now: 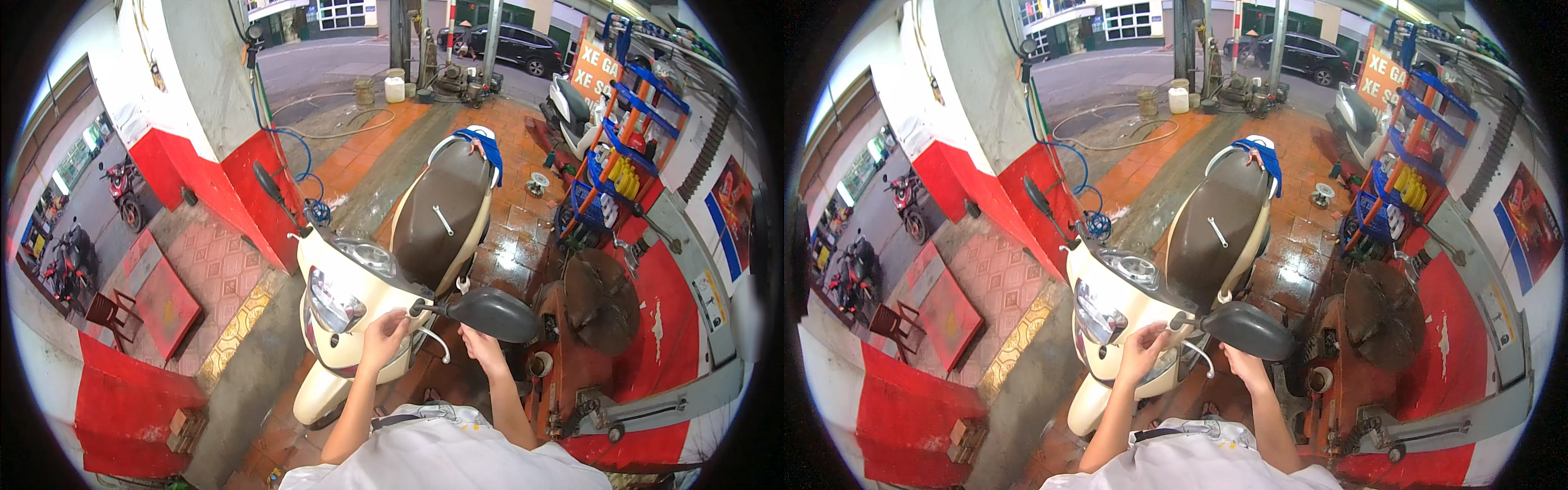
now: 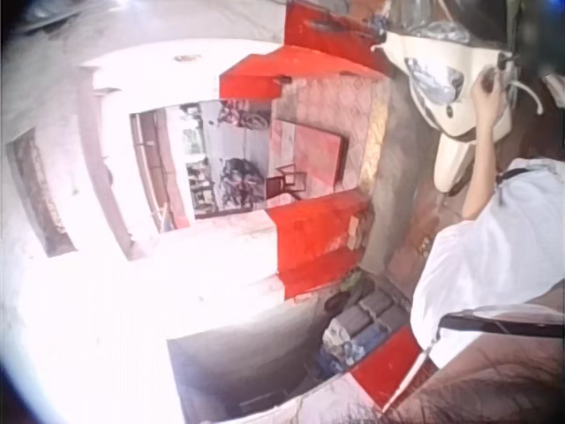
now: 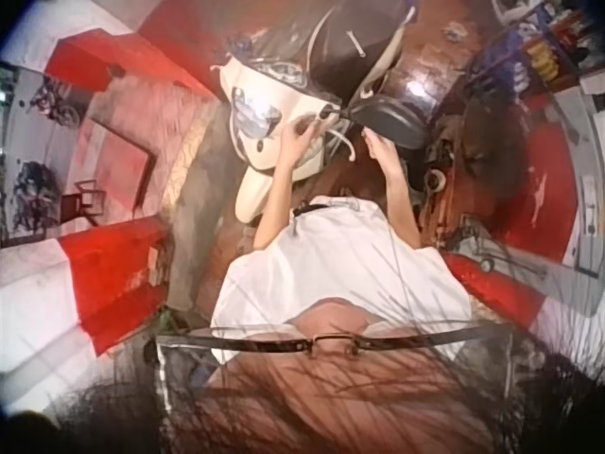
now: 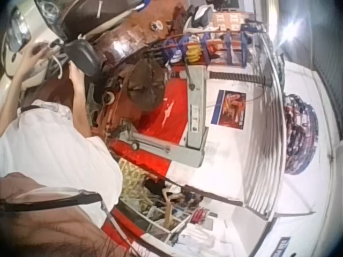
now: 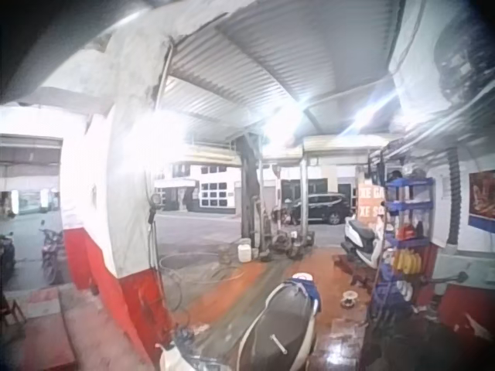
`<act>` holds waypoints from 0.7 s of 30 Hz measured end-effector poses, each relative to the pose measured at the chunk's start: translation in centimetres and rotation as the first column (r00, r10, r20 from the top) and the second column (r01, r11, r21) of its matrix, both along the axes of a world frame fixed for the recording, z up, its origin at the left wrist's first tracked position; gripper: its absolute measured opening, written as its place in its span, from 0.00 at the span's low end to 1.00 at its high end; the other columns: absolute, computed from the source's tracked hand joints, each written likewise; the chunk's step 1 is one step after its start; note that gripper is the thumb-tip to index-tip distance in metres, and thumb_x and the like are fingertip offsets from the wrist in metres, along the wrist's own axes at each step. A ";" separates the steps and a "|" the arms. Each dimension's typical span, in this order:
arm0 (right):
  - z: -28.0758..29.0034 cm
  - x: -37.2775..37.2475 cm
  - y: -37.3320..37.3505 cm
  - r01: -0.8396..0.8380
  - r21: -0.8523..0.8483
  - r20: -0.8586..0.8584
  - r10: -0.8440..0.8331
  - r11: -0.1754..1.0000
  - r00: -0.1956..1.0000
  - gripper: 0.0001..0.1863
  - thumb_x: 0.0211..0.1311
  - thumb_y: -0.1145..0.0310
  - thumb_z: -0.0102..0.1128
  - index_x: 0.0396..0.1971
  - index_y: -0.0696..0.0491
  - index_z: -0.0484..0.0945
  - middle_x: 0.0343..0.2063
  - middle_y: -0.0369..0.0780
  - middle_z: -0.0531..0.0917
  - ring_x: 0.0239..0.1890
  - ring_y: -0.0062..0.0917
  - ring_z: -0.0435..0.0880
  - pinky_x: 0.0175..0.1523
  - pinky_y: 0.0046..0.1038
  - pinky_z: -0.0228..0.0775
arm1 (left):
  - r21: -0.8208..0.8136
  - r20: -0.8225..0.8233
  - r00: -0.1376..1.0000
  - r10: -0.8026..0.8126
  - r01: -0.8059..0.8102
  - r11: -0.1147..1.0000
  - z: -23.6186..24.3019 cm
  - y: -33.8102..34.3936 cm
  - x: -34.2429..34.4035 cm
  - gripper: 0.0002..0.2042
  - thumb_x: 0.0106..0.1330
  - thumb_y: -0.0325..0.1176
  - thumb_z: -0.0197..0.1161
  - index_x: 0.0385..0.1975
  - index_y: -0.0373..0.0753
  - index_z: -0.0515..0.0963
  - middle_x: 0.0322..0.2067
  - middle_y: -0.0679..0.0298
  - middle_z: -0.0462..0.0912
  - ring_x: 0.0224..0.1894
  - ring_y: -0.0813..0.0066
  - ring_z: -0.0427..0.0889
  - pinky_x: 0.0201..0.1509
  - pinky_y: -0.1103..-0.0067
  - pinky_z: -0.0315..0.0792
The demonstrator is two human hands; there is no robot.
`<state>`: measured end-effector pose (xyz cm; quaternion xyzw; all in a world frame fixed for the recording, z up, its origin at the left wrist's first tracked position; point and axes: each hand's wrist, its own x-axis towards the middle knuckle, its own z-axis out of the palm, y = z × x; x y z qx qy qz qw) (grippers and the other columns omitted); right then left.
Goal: The person unscrews and removes a mirror from a motorcycle using a wrench, then places it back and tightens the nut by hand and with the tool.
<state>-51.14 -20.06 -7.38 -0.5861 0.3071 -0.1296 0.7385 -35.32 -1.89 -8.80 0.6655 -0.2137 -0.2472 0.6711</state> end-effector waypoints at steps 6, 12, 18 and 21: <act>0.1 4.2 -0.4 -0.076 -0.612 -0.004 0.093 0.787 0.996 0.13 0.67 0.63 0.59 0.41 0.58 0.82 0.38 0.45 0.85 0.45 0.35 0.81 0.54 0.34 0.69 | -0.171 -0.483 0.875 -0.032 -0.058 0.984 0.1 -0.5 -1.8 0.20 0.72 0.35 0.58 0.59 0.31 0.72 0.51 0.56 0.81 0.50 0.70 0.82 0.54 0.78 0.76; -0.5 7.3 -0.3 -0.121 -0.672 -0.030 0.136 0.731 0.990 0.13 0.66 0.64 0.61 0.43 0.58 0.83 0.35 0.43 0.86 0.38 0.28 0.83 0.47 0.29 0.72 | -0.290 -0.721 0.683 -0.113 -0.150 0.945 1.2 -0.1 -1.9 0.22 0.73 0.35 0.56 0.64 0.34 0.67 0.61 0.54 0.73 0.61 0.64 0.74 0.61 0.71 0.73; 0.5 8.9 -2.5 -0.267 -0.489 0.021 0.318 0.831 0.948 0.13 0.65 0.65 0.64 0.38 0.61 0.83 0.28 0.36 0.86 0.29 0.15 0.78 0.38 0.22 0.70 | -0.240 -0.758 0.650 -0.047 -0.210 0.948 1.5 -0.8 -2.7 0.22 0.73 0.35 0.54 0.63 0.33 0.67 0.61 0.55 0.72 0.62 0.64 0.73 0.61 0.71 0.72; 0.9 10.3 -3.5 -0.443 -0.368 -0.034 0.464 0.818 0.885 0.13 0.67 0.64 0.63 0.38 0.61 0.84 0.24 0.29 0.79 0.27 0.09 0.71 0.30 0.17 0.62 | -0.224 -0.752 0.660 -0.005 -0.247 0.943 1.4 -1.0 -3.0 0.21 0.73 0.36 0.54 0.62 0.34 0.69 0.58 0.57 0.76 0.59 0.67 0.75 0.59 0.74 0.72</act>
